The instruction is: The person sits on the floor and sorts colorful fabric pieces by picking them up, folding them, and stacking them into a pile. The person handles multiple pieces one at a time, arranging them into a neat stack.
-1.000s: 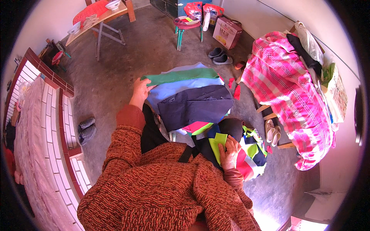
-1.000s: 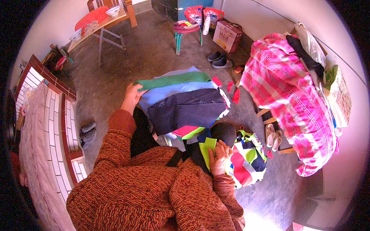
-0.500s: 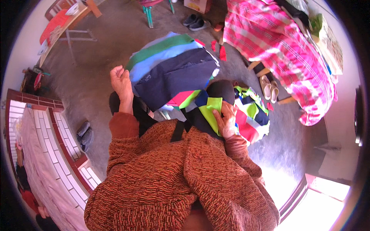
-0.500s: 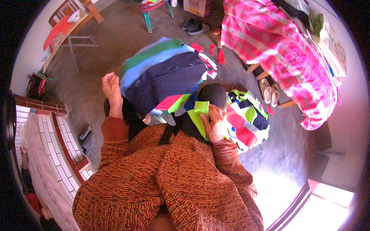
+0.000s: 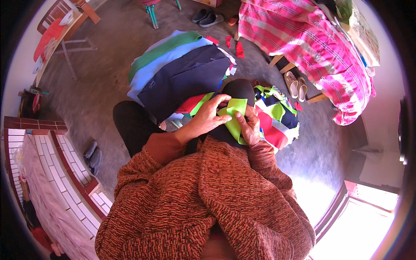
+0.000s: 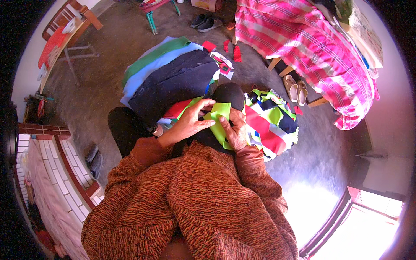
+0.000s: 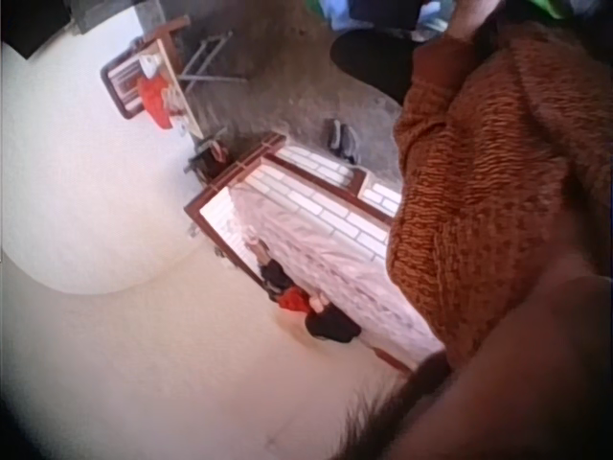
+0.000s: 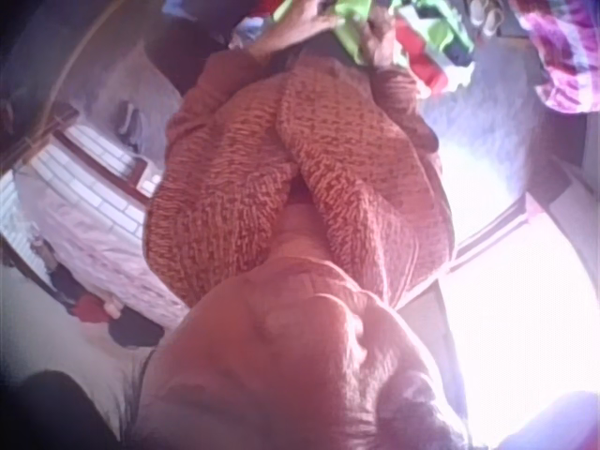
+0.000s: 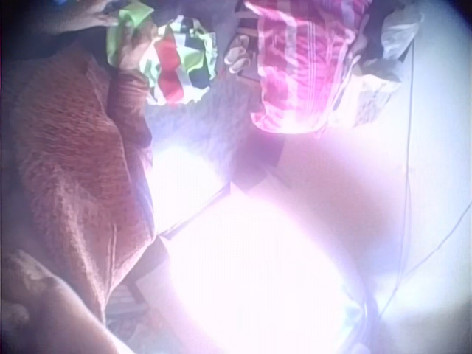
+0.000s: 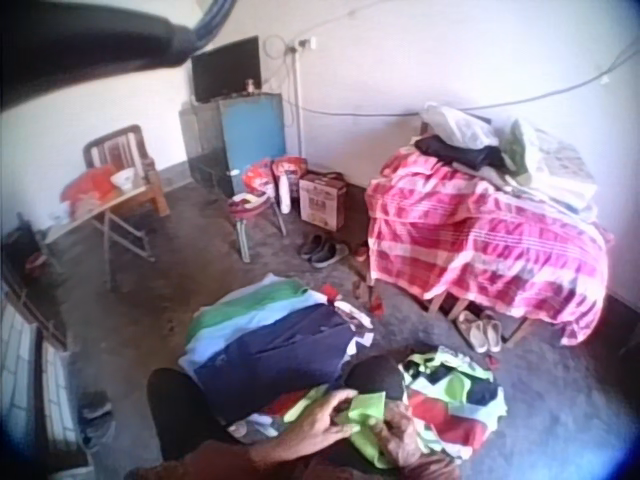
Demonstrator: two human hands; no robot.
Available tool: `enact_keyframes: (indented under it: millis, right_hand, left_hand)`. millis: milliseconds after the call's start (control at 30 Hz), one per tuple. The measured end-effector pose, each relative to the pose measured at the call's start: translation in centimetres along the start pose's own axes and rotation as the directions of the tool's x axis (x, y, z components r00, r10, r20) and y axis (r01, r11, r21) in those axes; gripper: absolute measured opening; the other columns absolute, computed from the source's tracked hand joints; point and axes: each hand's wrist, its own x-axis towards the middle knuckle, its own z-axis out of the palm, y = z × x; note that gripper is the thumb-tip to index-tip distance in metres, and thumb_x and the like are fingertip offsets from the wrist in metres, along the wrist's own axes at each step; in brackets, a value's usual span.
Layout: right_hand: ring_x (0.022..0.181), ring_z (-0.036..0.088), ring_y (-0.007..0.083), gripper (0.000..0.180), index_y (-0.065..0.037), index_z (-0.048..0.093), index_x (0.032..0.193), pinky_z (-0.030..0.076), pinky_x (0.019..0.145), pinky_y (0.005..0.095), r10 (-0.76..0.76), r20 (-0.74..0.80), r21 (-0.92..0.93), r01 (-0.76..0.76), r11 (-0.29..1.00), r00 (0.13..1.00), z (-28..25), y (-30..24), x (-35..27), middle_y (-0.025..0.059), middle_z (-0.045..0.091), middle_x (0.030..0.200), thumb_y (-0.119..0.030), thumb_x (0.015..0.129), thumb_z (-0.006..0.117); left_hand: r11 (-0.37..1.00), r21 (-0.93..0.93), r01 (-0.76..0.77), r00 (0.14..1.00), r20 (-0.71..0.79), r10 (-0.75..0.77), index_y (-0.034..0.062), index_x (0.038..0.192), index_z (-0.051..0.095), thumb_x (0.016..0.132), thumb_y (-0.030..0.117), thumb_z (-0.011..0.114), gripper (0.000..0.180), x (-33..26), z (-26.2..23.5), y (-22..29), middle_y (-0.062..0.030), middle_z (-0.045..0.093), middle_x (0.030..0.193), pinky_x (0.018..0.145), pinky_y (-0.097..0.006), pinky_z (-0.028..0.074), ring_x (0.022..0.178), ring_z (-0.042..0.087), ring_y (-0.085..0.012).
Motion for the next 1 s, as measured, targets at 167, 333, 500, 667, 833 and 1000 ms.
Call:
enact_keyframes:
  millis: [167, 333, 500, 667, 833, 1000]
  right_hand:
    - [0.102, 0.054, 0.0302, 0.049, 0.0, 0.062, 0.099, 0.036, 0.092, 0.0385, -0.013, -0.031, 0.061, 0.015, 0.998, 0.999, -0.2, 0.3, -0.2, 0.0144, 0.061, 0.101, -0.041, 0.096, 0.036]
    - [0.111, 0.051, 0.028, 0.058, -0.001, 0.059, 0.096, 0.027, 0.105, 0.0402, 0.204, -0.026, 0.638, -0.141, 0.757, 0.979, -0.5, 2.7, -0.5, 0.0169, 0.06, 0.109, -0.049, 0.097, 0.025]
    - [0.113, 0.052, 0.0314, 0.05, -0.003, 0.056, 0.101, 0.029, 0.105, 0.0419, 0.241, -0.016, 0.929, -0.074, 0.363, 0.97, -2.4, 5.0, -0.3, 0.0204, 0.062, 0.106, -0.044, 0.098, 0.028]
    - [0.118, 0.048, 0.0304, 0.04, -0.003, 0.054, 0.105, 0.027, 0.108, 0.0417, 0.291, 0.05, 0.986, -0.092, 0.136, 0.956, -4.1, 7.8, -1.5, 0.0164, 0.057, 0.118, -0.037, 0.098, 0.034]
    - [0.127, 0.035, 0.0216, 0.075, -0.005, 0.045, 0.128, 0.022, 0.108, 0.0361, 0.189, 0.146, 0.563, -0.239, 0.791, 0.971, -3.7, 4.2, -1.9, 0.009, 0.044, 0.134, -0.037, 0.068, 0.077]
    - [0.122, 0.039, 0.0317, 0.066, -0.006, 0.053, 0.118, 0.032, 0.103, 0.042, 0.082, -0.028, -0.221, -0.086, 0.972, 0.996, -1.6, 1.4, -1.5, 0.0155, 0.041, 0.131, -0.028, 0.063, 0.082]
  left_hand:
    - [0.982, -0.16, 0.105, 0.991, 0.096, -0.09, 0.0009, 0.11, 0.054, 0.074, 0.004, 0.071, 0.04, 0.4, 1.0, -2.2, -0.0052, 0.059, 0.095, 0.077, -0.028, 0.048, 0.089, 0.057, -0.0125]
    - [0.949, -0.223, 0.222, 0.968, 0.165, -0.187, -0.0002, 0.115, 0.053, 0.074, 0.003, 0.07, 0.044, -0.3, 0.5, -1.3, -0.0034, 0.058, 0.096, 0.082, -0.025, 0.045, 0.091, 0.055, -0.0095]
    - [0.969, -0.213, 0.127, 0.98, 0.175, -0.09, 0.0012, 0.112, 0.055, 0.075, 0.002, 0.066, 0.039, -1.1, 0.3, -2.1, -0.0034, 0.059, 0.101, 0.085, -0.027, 0.043, 0.094, 0.055, -0.0113]
    - [0.978, -0.123, 0.166, 0.967, 0.216, -0.137, 0.0022, 0.093, 0.059, 0.074, 0.003, 0.068, 0.021, -2.1, -1.1, -2.4, -0.0024, 0.061, 0.088, 0.078, -0.025, 0.044, 0.084, 0.056, -0.0104]
    - [0.989, -0.091, 0.114, 0.963, 0.256, -0.087, 0.0024, 0.079, 0.056, 0.074, 0.004, 0.07, 0.015, -3.0, -1.8, -3.4, -0.0021, 0.058, 0.077, 0.072, -0.026, 0.044, 0.076, 0.055, -0.0105]
    - [0.996, -0.043, 0.079, 0.941, 0.334, -0.06, 0.0036, 0.077, 0.055, 0.071, 0.003, 0.071, 0.017, -3.0, -2.1, -2.9, -0.0044, 0.059, 0.08, 0.073, -0.027, 0.044, 0.078, 0.057, -0.0154]
